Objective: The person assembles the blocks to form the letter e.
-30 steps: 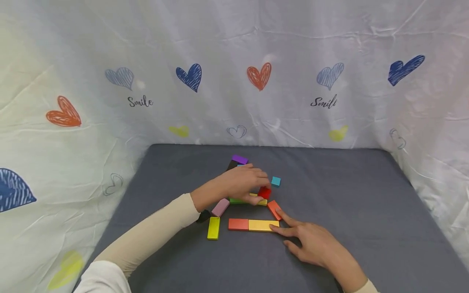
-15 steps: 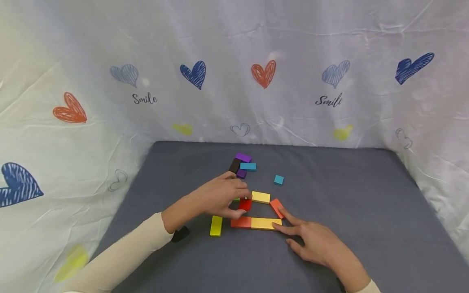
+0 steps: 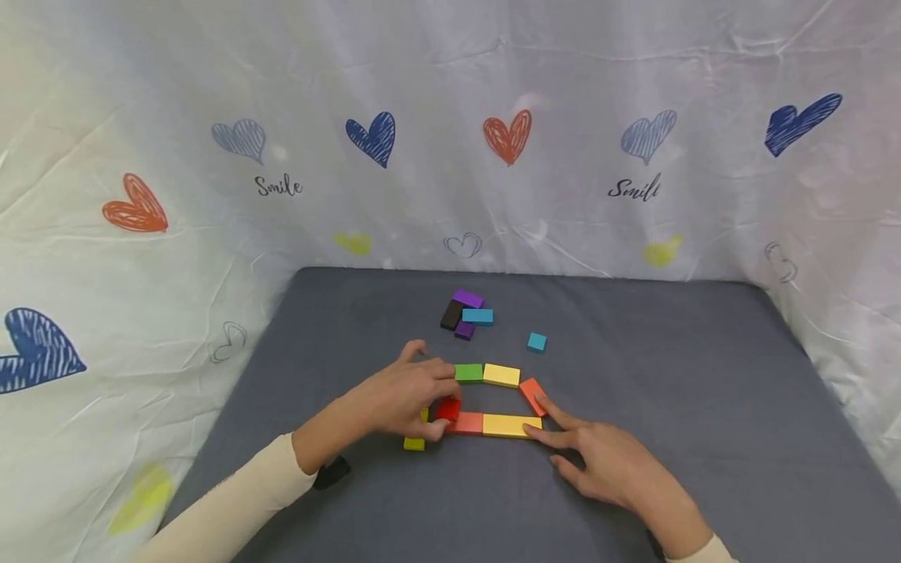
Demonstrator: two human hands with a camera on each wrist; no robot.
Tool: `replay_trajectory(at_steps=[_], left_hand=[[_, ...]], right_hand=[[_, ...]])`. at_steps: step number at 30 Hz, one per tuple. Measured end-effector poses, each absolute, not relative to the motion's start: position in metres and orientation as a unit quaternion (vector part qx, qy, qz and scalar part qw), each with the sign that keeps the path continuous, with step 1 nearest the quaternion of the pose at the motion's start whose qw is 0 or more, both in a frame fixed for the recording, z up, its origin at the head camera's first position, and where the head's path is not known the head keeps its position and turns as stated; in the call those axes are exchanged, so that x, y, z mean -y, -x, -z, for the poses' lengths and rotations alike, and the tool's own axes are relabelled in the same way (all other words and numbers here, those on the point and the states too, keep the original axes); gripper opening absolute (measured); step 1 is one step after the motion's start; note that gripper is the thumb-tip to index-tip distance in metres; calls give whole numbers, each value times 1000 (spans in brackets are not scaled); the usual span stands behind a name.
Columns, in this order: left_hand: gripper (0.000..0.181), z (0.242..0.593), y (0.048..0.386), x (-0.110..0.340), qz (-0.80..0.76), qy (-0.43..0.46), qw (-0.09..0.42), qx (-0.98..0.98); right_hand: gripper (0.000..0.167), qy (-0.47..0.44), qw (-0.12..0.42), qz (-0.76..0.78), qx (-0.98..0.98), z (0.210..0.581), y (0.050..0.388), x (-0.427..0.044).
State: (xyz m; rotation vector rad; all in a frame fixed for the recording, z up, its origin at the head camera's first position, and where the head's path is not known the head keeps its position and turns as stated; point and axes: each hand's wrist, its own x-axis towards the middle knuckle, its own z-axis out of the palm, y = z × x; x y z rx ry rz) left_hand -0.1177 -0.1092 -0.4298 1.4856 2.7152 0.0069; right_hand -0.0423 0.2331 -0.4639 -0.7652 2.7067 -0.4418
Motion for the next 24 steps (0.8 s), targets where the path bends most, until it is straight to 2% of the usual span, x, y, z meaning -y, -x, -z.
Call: replay_trajectory(at_steps=[9,24], left_hand=[[28,442,115,113,16,-453,47,-890],[25,450,116,110,46,-452,49,-889]], right_hand=[[56,266,143,150,-941,462,42,-232],[57,265,142,146,-942,464,41,-233]])
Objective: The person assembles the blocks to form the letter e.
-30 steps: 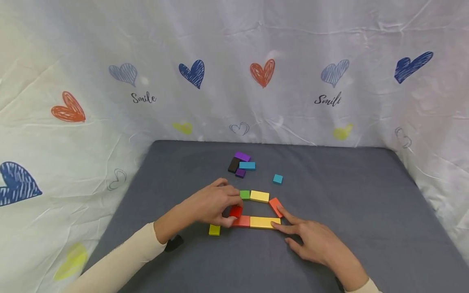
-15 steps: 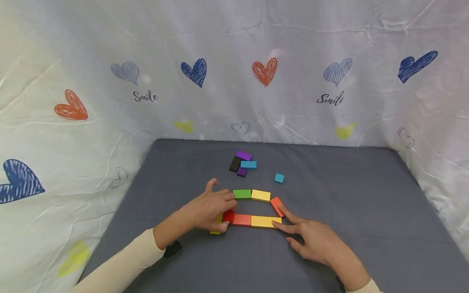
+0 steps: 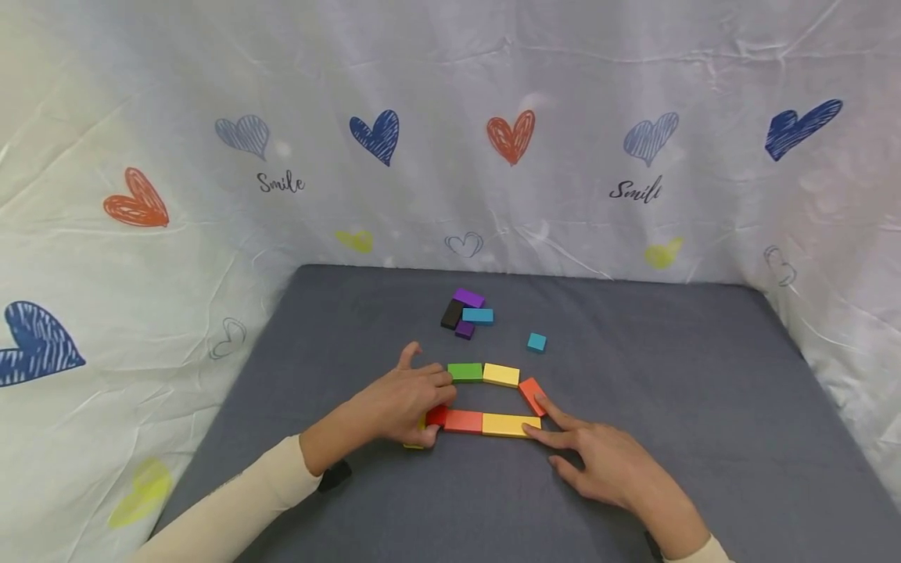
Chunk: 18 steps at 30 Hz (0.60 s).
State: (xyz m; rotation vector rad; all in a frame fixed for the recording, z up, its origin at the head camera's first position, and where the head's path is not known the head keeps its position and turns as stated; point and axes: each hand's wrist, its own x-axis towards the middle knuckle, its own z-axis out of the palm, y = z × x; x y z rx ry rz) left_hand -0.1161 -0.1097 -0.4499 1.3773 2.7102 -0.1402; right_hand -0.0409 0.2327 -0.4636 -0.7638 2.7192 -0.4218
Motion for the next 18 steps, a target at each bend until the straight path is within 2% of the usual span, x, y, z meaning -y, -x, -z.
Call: replay_trajectory(at_steps=[18], left_hand=[[28,450,114,110,51,-451,60,-889]], right_hand=[[58,263,153,147,-941,464,42,-233]])
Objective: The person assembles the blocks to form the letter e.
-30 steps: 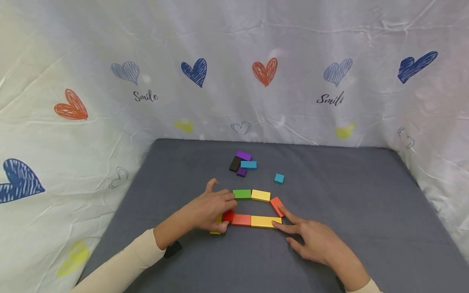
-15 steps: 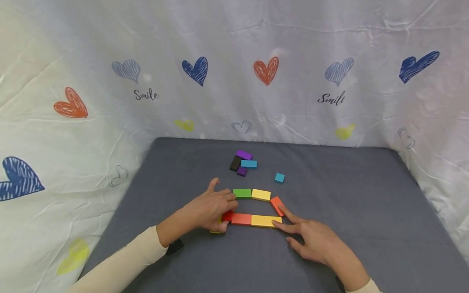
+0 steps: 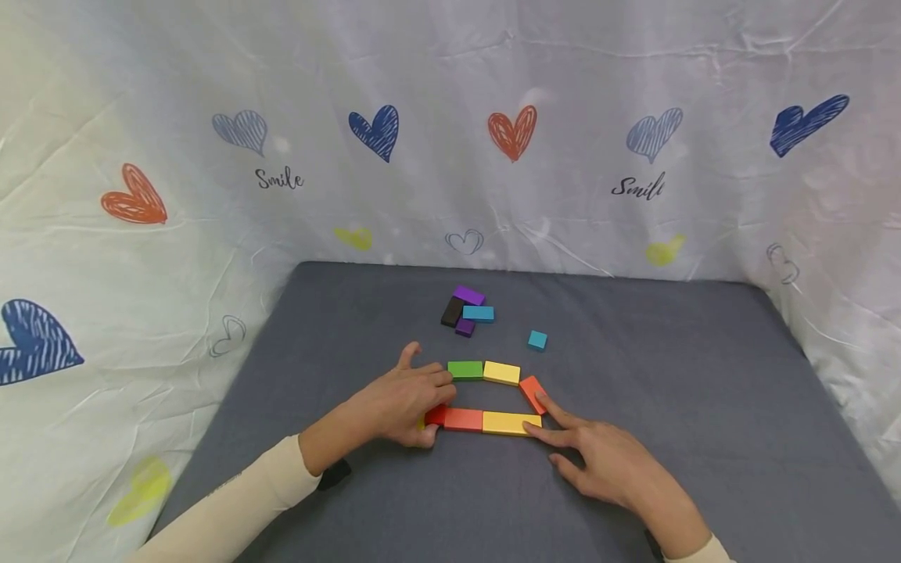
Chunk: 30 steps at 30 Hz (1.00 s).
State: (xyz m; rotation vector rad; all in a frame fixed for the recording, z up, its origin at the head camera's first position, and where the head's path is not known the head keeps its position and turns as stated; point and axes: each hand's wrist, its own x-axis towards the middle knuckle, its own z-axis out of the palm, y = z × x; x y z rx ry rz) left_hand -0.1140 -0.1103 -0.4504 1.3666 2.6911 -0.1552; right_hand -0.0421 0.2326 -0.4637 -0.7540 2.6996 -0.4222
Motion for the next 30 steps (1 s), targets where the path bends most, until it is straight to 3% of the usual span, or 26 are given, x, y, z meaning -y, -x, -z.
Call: replay_trajectory(at_steps=[20,30], left_hand=[[27,456,111,112,73,-461,45,-883],[36,458,110,113,103,-454,23,-885]], right_hand=[[59,272,148,141,-940,465,42,-232],[59,267,145,143,-942,464,42,-231]])
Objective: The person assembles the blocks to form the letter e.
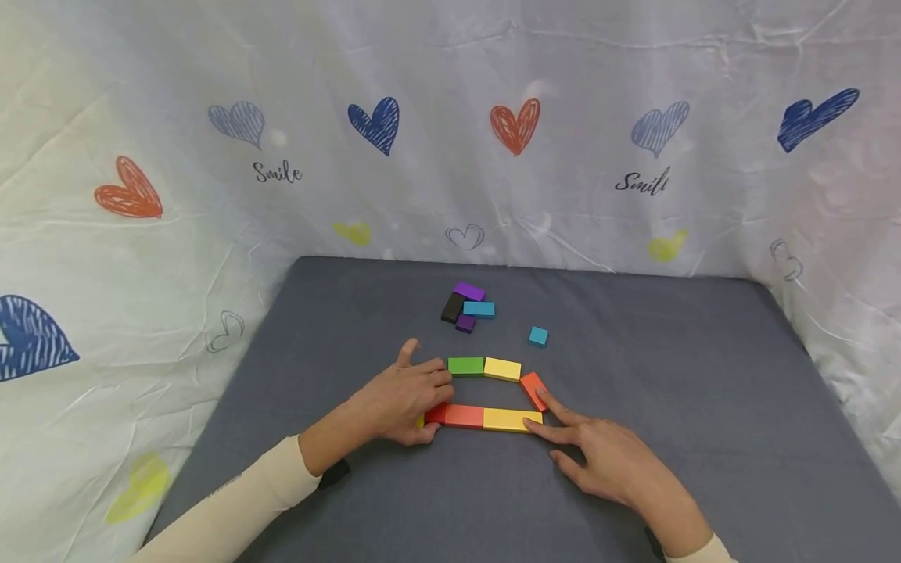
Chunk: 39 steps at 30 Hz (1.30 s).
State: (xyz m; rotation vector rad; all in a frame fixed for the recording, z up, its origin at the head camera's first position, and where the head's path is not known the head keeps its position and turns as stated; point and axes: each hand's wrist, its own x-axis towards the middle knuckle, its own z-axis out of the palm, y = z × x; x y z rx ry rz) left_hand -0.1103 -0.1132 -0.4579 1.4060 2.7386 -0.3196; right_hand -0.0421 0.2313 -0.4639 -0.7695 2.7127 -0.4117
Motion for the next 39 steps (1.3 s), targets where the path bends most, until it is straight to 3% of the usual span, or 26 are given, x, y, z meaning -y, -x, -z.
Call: replay_trajectory(at_steps=[19,30,39], left_hand=[[38,460,109,114,90,-455,30,-886],[68,460,110,118,38,-446,20,-894],[74,431,131,129,-15,-397,-26,-917]], right_hand=[[59,265,137,138,-944,465,41,-230],[59,264,142,145,-943,465,41,-230],[59,255,153,145,-944,464,42,-230]])
